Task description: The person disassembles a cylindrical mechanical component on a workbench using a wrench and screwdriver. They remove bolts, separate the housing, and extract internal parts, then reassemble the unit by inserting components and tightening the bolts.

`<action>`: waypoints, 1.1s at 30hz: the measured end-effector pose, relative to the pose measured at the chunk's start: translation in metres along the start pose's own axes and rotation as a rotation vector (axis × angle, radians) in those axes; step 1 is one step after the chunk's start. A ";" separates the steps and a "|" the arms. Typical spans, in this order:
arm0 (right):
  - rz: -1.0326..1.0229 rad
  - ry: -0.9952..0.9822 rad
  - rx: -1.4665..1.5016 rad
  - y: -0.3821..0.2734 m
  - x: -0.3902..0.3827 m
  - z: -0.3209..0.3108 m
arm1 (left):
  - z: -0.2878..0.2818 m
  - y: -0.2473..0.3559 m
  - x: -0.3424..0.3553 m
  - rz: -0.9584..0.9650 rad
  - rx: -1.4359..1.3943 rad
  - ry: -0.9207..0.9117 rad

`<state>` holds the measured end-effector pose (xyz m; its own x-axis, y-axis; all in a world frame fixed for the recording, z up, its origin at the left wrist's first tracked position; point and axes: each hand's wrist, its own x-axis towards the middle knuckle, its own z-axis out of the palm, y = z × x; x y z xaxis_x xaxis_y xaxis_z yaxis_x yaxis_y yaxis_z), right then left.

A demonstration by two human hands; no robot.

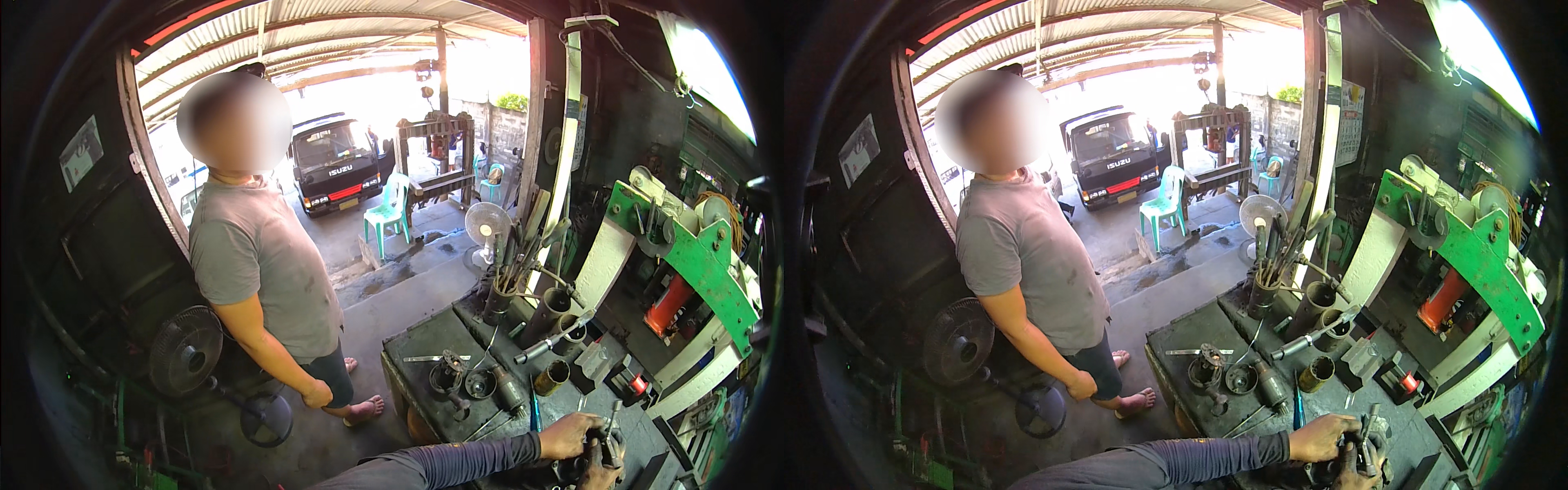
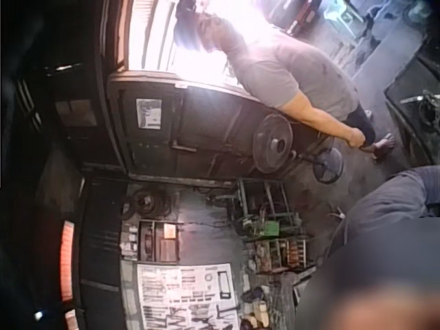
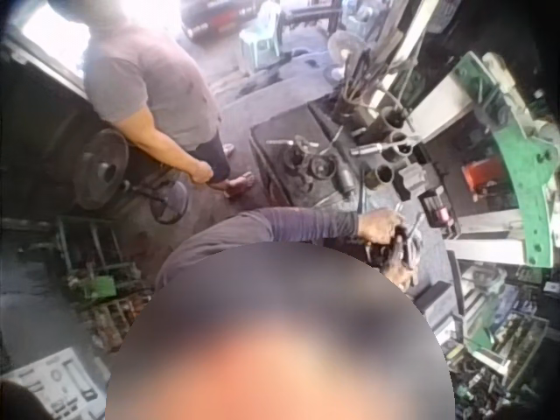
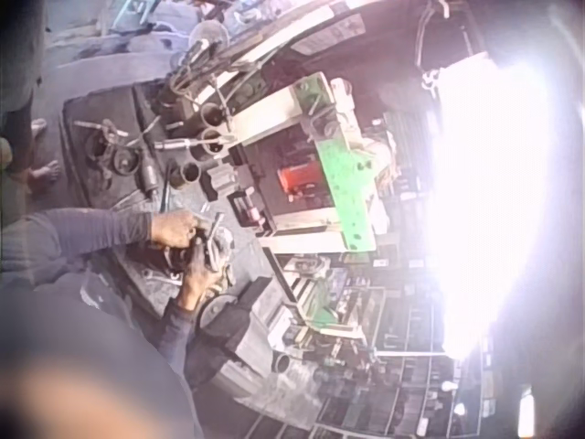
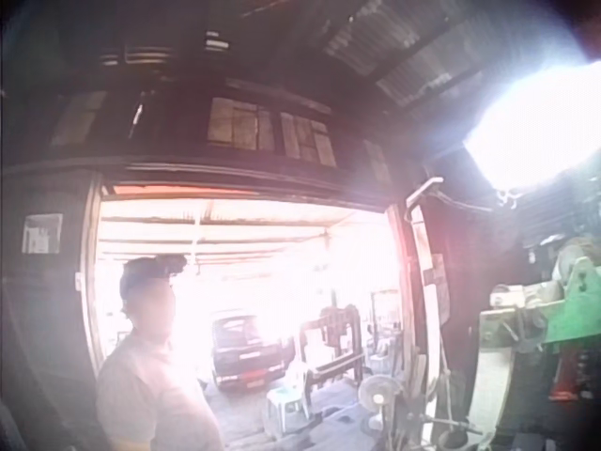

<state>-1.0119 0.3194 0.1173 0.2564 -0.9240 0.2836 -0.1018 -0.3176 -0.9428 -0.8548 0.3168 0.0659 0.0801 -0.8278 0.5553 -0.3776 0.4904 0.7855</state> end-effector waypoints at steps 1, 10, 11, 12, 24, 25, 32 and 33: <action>0.001 -0.047 0.032 0.003 0.001 0.001 | -0.001 -0.002 0.000 -0.035 -0.004 -0.095; -0.027 0.002 0.116 0.015 -0.001 0.002 | -0.020 0.012 0.004 -0.286 -0.009 -0.251; 0.007 -0.011 0.142 0.015 -0.001 0.002 | -0.016 0.014 0.003 -0.206 0.024 -0.176; 0.042 -0.024 0.168 0.016 0.000 0.001 | -0.014 0.016 0.003 -0.127 0.056 -0.101; -0.186 0.117 -0.025 0.010 0.000 0.009 | -0.032 0.017 0.002 0.012 0.054 -0.019; -0.174 0.096 -0.130 0.007 -0.002 0.008 | -0.031 0.019 0.001 0.056 0.022 0.029; -0.175 0.120 -0.223 -0.005 -0.002 0.010 | -0.031 0.023 -0.006 -0.220 -0.022 -0.114; -0.170 0.103 -0.249 -0.005 -0.002 0.009 | -0.029 0.023 -0.005 -0.178 0.007 -0.107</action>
<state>-1.0028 0.3250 0.1197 0.1925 -0.8660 0.4616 -0.3017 -0.4998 -0.8119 -0.8375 0.3400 0.0895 0.0477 -0.9257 0.3753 -0.3727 0.3321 0.8665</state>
